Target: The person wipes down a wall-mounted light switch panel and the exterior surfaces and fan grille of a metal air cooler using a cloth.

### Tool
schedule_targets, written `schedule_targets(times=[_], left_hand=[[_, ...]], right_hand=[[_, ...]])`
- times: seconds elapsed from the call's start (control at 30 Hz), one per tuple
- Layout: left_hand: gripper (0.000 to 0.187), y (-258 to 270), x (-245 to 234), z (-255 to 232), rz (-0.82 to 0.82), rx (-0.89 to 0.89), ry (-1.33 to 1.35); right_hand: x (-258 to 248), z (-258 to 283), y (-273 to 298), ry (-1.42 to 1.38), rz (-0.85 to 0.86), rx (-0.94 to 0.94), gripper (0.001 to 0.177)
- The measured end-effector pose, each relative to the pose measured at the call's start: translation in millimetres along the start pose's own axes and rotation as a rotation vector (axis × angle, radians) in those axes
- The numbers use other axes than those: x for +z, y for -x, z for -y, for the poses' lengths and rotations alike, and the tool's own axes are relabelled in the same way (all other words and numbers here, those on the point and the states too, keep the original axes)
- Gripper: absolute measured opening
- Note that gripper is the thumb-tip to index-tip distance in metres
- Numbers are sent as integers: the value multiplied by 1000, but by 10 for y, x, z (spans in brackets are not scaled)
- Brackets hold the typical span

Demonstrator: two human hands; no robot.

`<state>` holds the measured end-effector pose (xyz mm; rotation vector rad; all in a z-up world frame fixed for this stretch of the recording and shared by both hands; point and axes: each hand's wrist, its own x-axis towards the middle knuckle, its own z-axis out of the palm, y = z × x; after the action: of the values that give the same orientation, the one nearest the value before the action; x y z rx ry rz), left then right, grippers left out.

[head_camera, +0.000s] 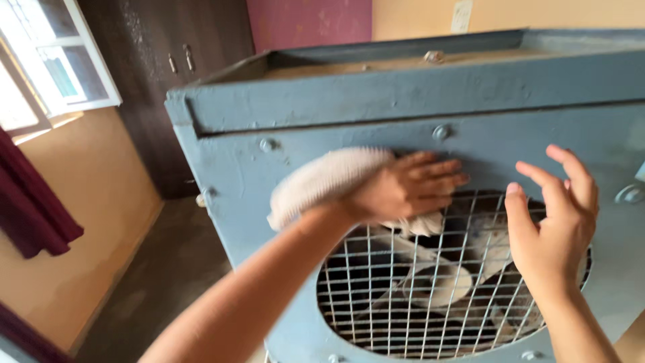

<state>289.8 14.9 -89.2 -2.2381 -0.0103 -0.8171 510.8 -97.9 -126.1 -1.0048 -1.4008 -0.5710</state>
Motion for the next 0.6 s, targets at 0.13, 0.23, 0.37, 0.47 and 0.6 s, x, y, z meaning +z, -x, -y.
schedule_targets(times=[0.13,0.23,0.37,0.47,0.6], left_hand=[[31,146,-698,610,-90,-95,-201],[40,243,-918,568,-128,-326,-384],[44,577,-496,1,-161,-351,-317],[43,921,-418,-251,14,-187,-321],[44,821,-604,107,33,-74,-271]], right_hand=[[-30,-51,245,89,45,76,17],[38,-33,304,47,23,166,19],[255,134,370,72,14,104,15],[376,281,420,-64,76,127,18],[382,366,432,-137,110,173,22]])
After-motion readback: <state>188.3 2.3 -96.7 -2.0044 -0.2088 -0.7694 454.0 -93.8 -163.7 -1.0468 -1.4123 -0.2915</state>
